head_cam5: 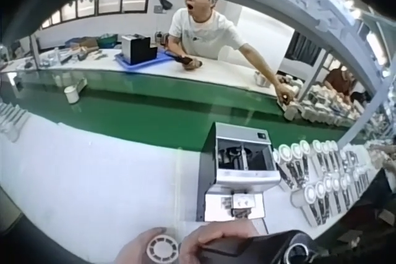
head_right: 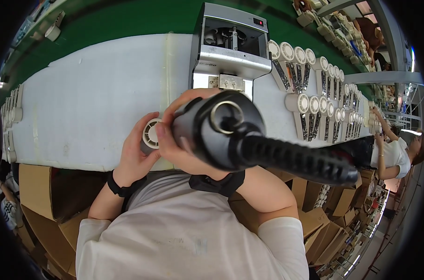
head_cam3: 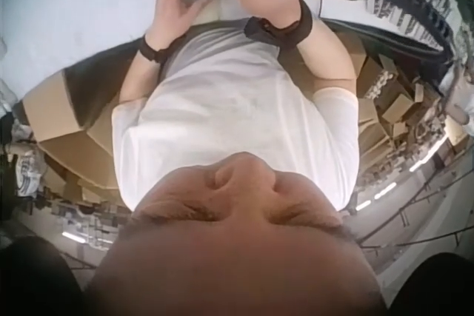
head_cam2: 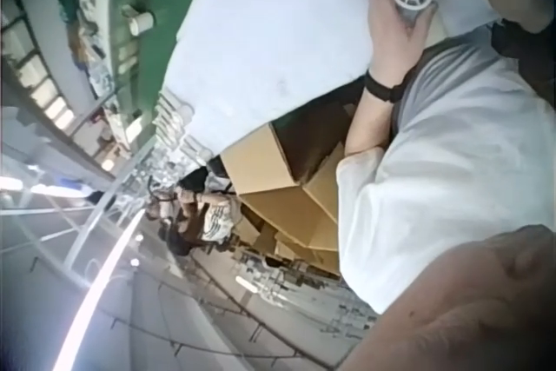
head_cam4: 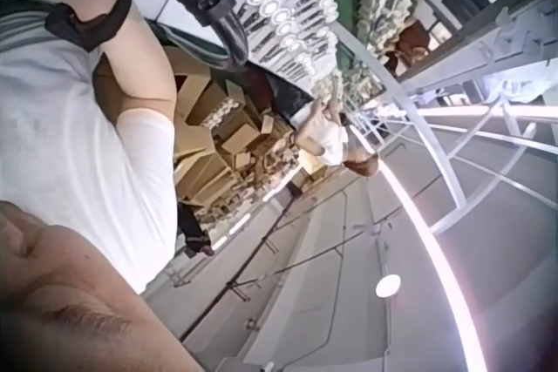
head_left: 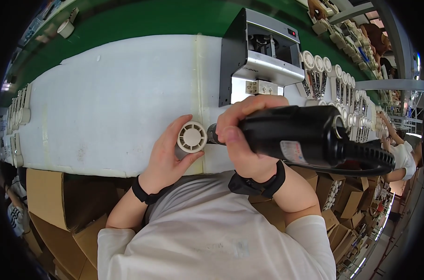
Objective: Assembling and packing small manufactured components on a production line.
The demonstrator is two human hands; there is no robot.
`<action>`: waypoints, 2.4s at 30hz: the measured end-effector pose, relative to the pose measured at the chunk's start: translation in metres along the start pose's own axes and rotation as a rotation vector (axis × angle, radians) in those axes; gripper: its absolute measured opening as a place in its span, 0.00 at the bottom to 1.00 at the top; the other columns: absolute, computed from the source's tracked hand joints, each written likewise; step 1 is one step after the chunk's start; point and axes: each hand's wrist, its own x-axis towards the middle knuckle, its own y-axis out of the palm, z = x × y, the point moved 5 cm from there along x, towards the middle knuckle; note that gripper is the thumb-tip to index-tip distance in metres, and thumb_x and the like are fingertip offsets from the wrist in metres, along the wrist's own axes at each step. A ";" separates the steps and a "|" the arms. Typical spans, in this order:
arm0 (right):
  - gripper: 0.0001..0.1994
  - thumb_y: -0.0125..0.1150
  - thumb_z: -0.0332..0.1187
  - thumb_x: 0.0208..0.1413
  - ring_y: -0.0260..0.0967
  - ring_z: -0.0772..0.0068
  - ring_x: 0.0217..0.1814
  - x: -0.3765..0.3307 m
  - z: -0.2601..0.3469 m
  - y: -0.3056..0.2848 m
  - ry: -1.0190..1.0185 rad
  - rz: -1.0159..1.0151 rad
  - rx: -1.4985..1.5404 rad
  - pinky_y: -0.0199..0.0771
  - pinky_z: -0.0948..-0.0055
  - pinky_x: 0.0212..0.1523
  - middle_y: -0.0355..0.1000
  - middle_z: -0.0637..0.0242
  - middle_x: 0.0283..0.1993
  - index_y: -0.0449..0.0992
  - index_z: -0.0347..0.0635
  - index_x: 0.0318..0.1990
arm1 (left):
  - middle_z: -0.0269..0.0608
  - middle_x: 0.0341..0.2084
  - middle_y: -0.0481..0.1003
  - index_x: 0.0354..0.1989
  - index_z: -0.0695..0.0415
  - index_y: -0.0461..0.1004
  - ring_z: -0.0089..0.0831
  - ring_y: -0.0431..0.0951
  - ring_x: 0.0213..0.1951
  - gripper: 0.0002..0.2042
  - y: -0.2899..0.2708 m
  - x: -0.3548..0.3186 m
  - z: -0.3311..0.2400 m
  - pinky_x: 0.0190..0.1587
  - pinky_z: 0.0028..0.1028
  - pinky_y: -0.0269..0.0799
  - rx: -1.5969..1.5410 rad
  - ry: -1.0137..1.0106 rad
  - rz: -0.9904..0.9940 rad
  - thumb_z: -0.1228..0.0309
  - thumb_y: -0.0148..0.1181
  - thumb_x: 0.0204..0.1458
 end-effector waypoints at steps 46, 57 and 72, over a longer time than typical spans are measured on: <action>0.19 0.59 0.28 0.56 0.63 0.72 0.26 -0.020 0.020 0.002 0.134 -0.104 0.200 0.71 0.64 0.32 0.65 0.65 0.28 0.56 0.47 0.51 | 0.54 0.55 0.68 0.62 0.60 0.61 0.52 0.71 0.54 0.35 -0.003 -0.003 -0.006 0.55 0.39 0.70 0.044 0.074 -0.040 0.71 0.71 0.44; 0.18 0.58 0.25 0.56 0.63 0.72 0.24 -0.023 0.012 0.012 0.009 -0.050 0.201 0.71 0.66 0.30 0.65 0.64 0.27 0.56 0.45 0.48 | 0.54 0.55 0.68 0.61 0.60 0.61 0.51 0.71 0.54 0.34 -0.004 -0.002 -0.003 0.55 0.38 0.70 0.047 0.092 -0.043 0.70 0.70 0.44; 0.20 0.55 0.18 0.52 0.63 0.72 0.26 -0.023 0.017 0.010 0.054 -0.113 0.290 0.71 0.68 0.34 0.64 0.65 0.26 0.59 0.41 0.51 | 0.52 0.52 0.69 0.60 0.59 0.62 0.49 0.71 0.53 0.31 -0.013 -0.005 -0.021 0.55 0.37 0.69 0.126 0.044 0.025 0.67 0.67 0.47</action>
